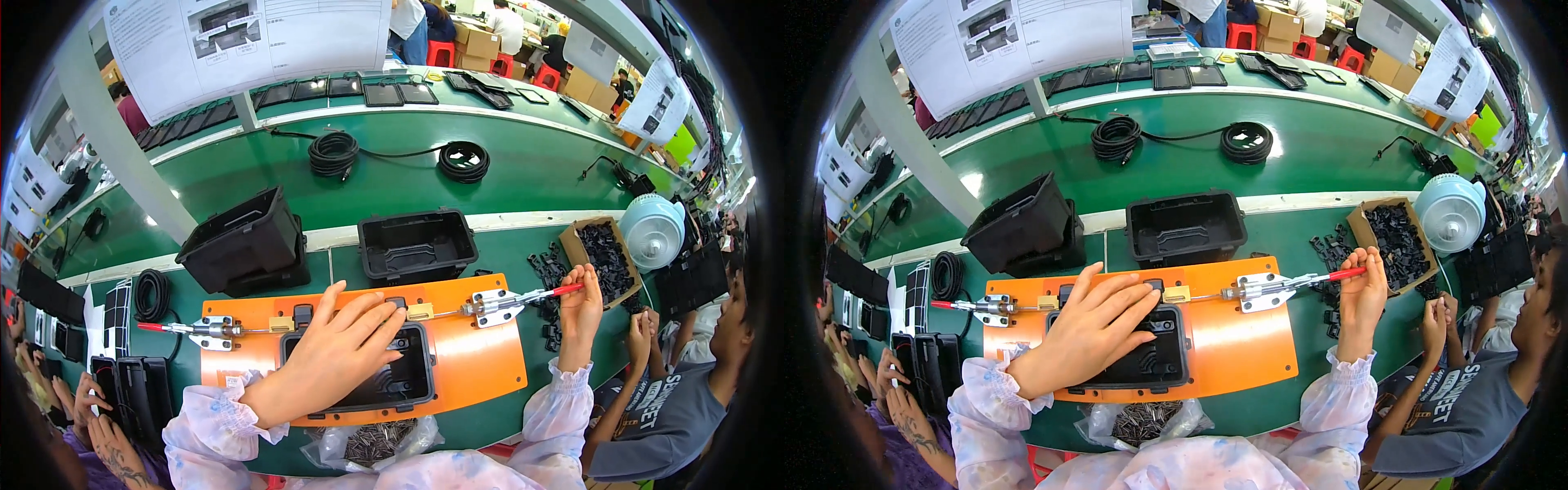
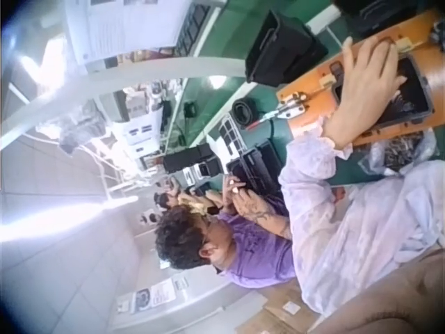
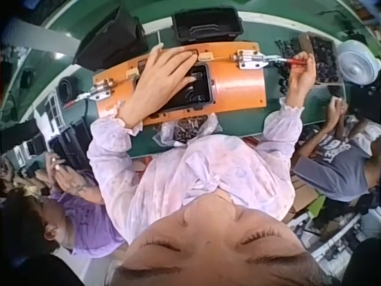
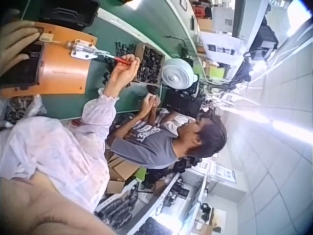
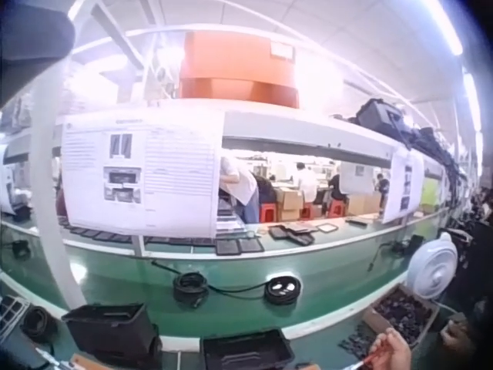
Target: Assembling small plastic components into a larger housing unit using a manual toggle clamp jig on an assembly line.
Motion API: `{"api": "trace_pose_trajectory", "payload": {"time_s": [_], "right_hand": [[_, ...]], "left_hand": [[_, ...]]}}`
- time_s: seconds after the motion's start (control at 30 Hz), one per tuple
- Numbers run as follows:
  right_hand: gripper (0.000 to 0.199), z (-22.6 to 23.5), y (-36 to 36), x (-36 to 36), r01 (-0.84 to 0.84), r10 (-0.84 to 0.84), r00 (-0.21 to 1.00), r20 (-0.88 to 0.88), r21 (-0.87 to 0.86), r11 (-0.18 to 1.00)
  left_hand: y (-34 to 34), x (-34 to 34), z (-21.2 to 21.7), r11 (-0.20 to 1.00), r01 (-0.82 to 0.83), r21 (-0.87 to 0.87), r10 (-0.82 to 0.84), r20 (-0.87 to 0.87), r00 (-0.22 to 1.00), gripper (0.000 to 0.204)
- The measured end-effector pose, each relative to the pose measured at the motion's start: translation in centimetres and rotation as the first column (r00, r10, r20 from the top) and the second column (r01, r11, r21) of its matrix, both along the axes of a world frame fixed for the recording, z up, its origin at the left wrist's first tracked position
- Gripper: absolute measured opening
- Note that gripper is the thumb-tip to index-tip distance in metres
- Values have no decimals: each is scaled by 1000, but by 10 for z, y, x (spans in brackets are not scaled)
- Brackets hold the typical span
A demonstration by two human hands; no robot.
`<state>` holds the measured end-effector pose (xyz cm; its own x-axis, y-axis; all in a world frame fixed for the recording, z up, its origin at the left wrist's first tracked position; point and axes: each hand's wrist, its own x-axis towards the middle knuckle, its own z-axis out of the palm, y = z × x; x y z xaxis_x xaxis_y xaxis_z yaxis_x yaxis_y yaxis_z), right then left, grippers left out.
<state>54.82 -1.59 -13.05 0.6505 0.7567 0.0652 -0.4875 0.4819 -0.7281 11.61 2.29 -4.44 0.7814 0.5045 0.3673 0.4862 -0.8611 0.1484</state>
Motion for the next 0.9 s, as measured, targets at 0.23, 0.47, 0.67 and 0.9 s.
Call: {"api": "trace_pose_trajectory", "payload": {"time_s": [0.23, 0.47, 0.67, 0.9], "right_hand": [[18, 16, 3, 2, -54, 50, 998, 48, 100, 994], [19, 51, 3, -13, -57, 8, 957, 291, 159, 986], [19, 84, 18, -46, -103, 10, 909, 416, 201, 974], [17, 100, 22, -59, -129, 19, 802, 597, 143, 981]], "left_hand": [[-6, 8, -8, 993, 47, 111, -44, -30, 999, 49], [-5, 9, -9, 997, 50, 57, -50, -6, 999, 50], [-2, 9, -11, 998, 64, -5, -63, 46, 997, 52], [0, 11, -2, 996, 88, 2, -88, 17, 996, 45]]}}
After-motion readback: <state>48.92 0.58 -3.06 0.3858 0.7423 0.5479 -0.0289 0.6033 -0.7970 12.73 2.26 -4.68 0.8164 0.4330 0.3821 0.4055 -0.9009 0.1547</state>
